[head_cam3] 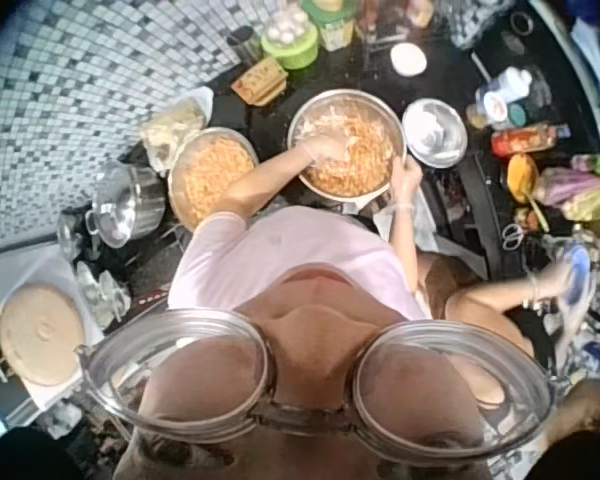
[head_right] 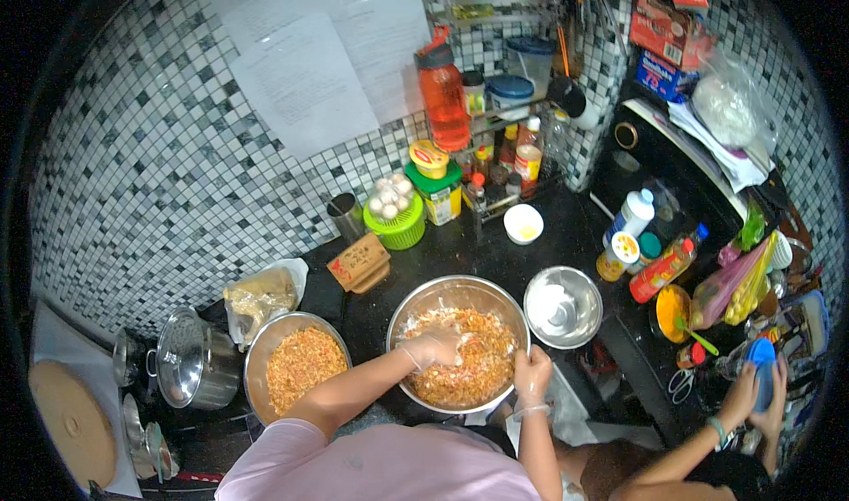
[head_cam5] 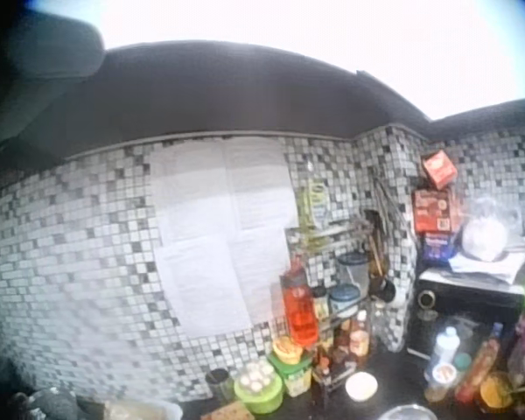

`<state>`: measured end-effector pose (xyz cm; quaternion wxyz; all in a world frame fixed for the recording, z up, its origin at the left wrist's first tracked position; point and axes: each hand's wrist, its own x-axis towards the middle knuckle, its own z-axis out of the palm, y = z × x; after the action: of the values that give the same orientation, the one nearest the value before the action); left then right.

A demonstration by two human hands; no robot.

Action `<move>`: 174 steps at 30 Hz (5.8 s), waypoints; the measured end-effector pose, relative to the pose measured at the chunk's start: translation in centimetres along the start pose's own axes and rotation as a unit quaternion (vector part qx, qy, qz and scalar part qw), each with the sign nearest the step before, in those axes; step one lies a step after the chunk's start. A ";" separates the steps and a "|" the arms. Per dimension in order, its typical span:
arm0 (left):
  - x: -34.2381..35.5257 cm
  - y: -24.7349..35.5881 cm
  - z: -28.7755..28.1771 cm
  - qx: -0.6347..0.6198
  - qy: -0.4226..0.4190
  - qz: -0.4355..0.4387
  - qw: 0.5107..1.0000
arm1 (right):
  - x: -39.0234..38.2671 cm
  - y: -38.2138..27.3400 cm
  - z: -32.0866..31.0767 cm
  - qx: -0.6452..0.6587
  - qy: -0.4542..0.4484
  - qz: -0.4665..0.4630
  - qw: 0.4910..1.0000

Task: The person mixes a large quantity of orange-colored food ingredients in a metal bowl using gloved hands. They repeatedly add a white powder from a smaller bowl and continue mixing by hand to incorporate it into the main mixture.

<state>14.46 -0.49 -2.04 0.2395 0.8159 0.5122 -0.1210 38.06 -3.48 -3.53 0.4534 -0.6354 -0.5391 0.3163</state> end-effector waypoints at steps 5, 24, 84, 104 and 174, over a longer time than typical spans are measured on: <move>-1.9 0.7 -2.8 -0.042 -0.033 0.025 0.998 | 0.3 1.9 0.4 0.021 0.013 0.009 1.000; 10.7 -2.3 -2.1 -0.439 -0.209 0.042 0.873 | -0.5 0.2 0.0 0.024 -0.009 0.034 0.999; -2.7 -0.8 -0.6 -0.002 0.111 -0.111 0.988 | 0.7 -0.3 -2.6 0.192 0.041 0.260 0.945; -7.0 0.5 0.2 -0.339 0.392 -0.059 0.853 | 11.2 -1.0 -10.9 0.105 0.232 -0.082 0.964; -7.5 -0.1 0.8 -0.650 0.466 0.005 0.600 | -3.3 -16.7 -2.9 -0.209 -0.009 -0.503 0.839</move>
<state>11.11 -6.68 0.58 0.4360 0.3929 0.4936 0.6418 33.29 -7.25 12.62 0.4017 -0.3537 -0.8419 -0.0693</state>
